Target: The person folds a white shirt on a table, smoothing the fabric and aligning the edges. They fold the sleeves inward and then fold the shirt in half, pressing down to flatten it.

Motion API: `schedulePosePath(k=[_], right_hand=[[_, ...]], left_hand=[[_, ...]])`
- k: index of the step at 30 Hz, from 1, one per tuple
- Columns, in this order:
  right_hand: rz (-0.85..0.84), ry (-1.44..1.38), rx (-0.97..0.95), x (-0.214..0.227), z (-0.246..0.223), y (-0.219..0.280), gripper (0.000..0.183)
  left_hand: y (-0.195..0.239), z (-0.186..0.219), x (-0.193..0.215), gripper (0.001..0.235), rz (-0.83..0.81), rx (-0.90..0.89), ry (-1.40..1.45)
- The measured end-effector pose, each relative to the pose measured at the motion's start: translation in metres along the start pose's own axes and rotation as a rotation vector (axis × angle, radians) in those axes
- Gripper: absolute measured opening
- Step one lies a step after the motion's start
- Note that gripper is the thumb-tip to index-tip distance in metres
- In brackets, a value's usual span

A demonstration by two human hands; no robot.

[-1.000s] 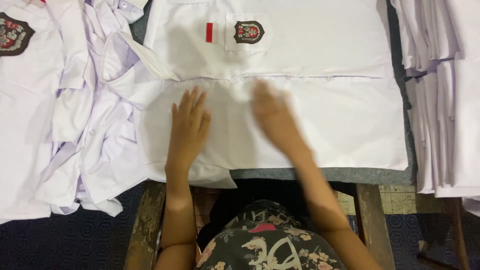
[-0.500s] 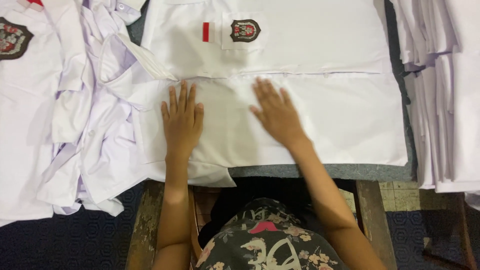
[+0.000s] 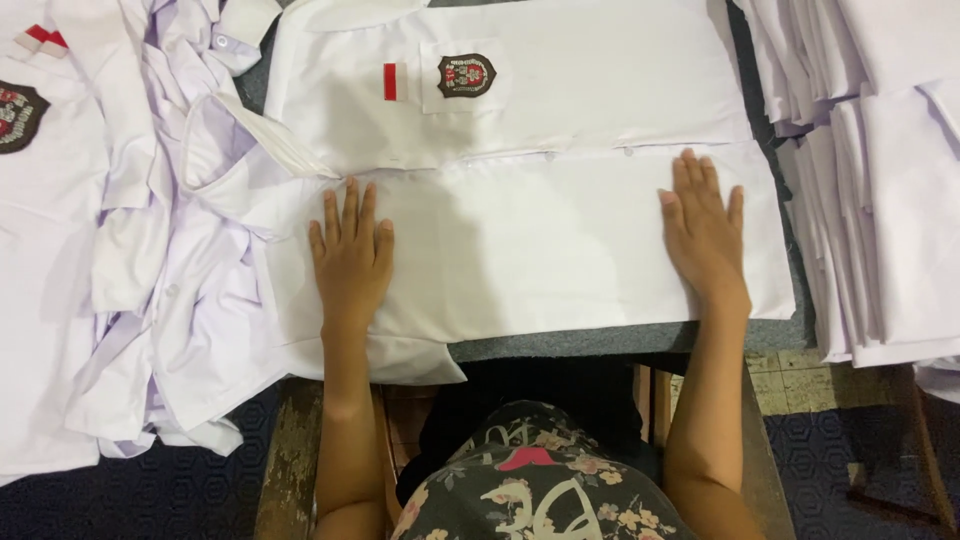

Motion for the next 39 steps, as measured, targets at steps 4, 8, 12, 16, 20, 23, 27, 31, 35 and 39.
schedulePosePath(k=[4,8,12,16,20,23,27,31,35,39], right_hand=[[-0.009,-0.067,-0.058,0.004,0.014,0.001,0.068],[0.090,-0.083,-0.067,0.010,0.039,-0.001,0.065],[0.107,-0.060,-0.126,0.011,0.050,-0.003,0.066],[0.071,-0.129,-0.131,0.022,0.031,-0.001,0.061],[0.169,-0.097,0.003,0.041,-0.004,-0.010,0.051],[0.162,-0.125,0.303,0.036,-0.055,-0.040,0.048],[0.119,0.006,0.560,0.011,-0.135,-0.081,0.050],[0.112,0.013,0.554,-0.038,-0.155,-0.147,0.050],[0.109,0.121,0.462,-0.078,-0.140,-0.184,0.059],[-0.006,0.073,0.413,-0.085,-0.128,-0.186,0.063]], left_hand=[[0.000,0.000,0.000,0.059,-0.003,0.006,-0.011],[0.001,0.000,0.002,0.059,-0.007,0.013,0.031],[0.001,0.000,0.002,0.059,-0.007,0.010,0.032],[-0.001,-0.002,0.002,0.058,0.077,-0.050,0.046],[-0.005,0.012,-0.003,0.063,-0.026,-0.132,0.074],[-0.014,0.053,-0.002,0.062,0.028,-0.362,0.029],[-0.043,0.139,0.015,0.049,0.391,-0.747,-0.146],[-0.148,0.169,-0.040,0.047,0.443,-0.692,-0.174],[-0.190,0.171,-0.076,0.052,0.292,-0.580,-0.106],[-0.192,0.165,-0.087,0.055,0.207,-0.541,-0.107]])
Point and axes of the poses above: each hand's wrist, its own y-axis away from the middle knuckle, its own x-axis out of the back of the hand, z = x × y, the point moved 8 cm from there along -y, towards the middle knuckle, and after that the axes turned 3 degrees about y, right-handed, at the moved point
